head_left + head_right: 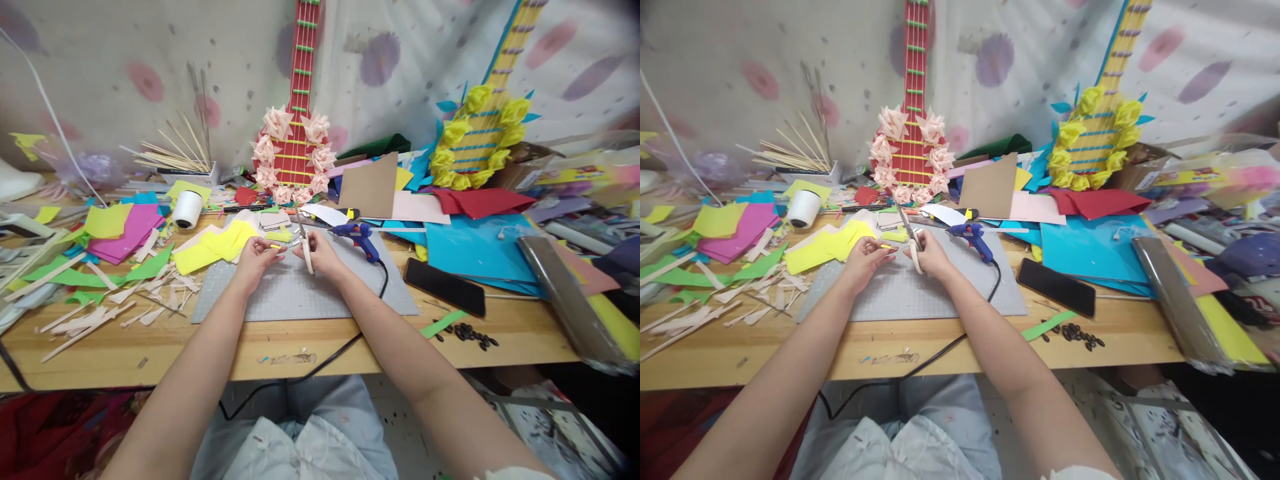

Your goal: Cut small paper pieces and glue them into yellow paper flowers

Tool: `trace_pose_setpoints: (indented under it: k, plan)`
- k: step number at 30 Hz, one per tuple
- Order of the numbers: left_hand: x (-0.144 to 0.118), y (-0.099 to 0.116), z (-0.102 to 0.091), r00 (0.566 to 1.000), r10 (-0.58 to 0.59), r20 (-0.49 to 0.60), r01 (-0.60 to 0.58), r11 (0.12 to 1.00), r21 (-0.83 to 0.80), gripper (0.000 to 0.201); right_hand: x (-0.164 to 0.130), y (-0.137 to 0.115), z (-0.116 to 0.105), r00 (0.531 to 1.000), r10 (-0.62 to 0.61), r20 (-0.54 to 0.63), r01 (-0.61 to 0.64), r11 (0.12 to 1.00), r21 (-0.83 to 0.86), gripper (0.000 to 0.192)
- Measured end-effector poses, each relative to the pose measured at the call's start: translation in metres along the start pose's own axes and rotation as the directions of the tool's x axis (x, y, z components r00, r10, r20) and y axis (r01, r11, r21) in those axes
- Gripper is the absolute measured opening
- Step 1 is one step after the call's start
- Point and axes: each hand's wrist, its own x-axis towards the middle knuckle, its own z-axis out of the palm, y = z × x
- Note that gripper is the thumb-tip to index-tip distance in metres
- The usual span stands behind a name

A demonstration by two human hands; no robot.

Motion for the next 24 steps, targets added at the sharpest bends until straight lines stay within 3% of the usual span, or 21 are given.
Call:
trace_pose_setpoints:
  k: [5,10,13,15,18,20,24]
  plan:
    - [-0.003,0.004,0.004,0.992,-0.113,-0.046,0.111,0.993,-0.050,0.040,-0.003,-0.003,-0.002,0.998,-0.055,-0.034,0.054,0.998,-0.041,0.035]
    - [-0.004,0.004,0.005,0.994,-0.099,-0.044,0.098,0.995,-0.026,0.042,-0.007,-0.005,-0.004,0.992,-0.112,0.065,0.118,0.987,-0.110,0.034]
    - [-0.003,0.003,0.004,0.997,-0.051,-0.049,0.052,0.998,0.018,0.042,-0.009,-0.007,-0.010,0.986,-0.131,0.102,0.154,0.951,-0.270,0.034]
    - [-0.002,0.002,0.003,0.998,-0.005,-0.063,0.007,0.999,0.034,0.042,-0.010,-0.010,-0.016,0.982,-0.150,0.114,0.186,0.861,-0.472,0.034]
    - [0.001,0.003,0.001,0.993,0.040,-0.108,-0.035,0.998,0.046,0.043,-0.012,-0.014,-0.026,0.966,-0.212,0.148,0.250,0.613,-0.749,0.033]
    - [0.002,0.003,0.000,0.990,0.054,-0.132,-0.047,0.997,0.059,0.043,-0.014,-0.017,-0.031,0.957,-0.234,0.173,0.269,0.480,-0.835,0.031]
    - [0.002,0.004,-0.002,0.994,0.064,-0.087,-0.057,0.995,0.079,0.043,-0.015,-0.020,-0.035,0.966,-0.214,0.141,0.209,0.338,-0.918,0.023]
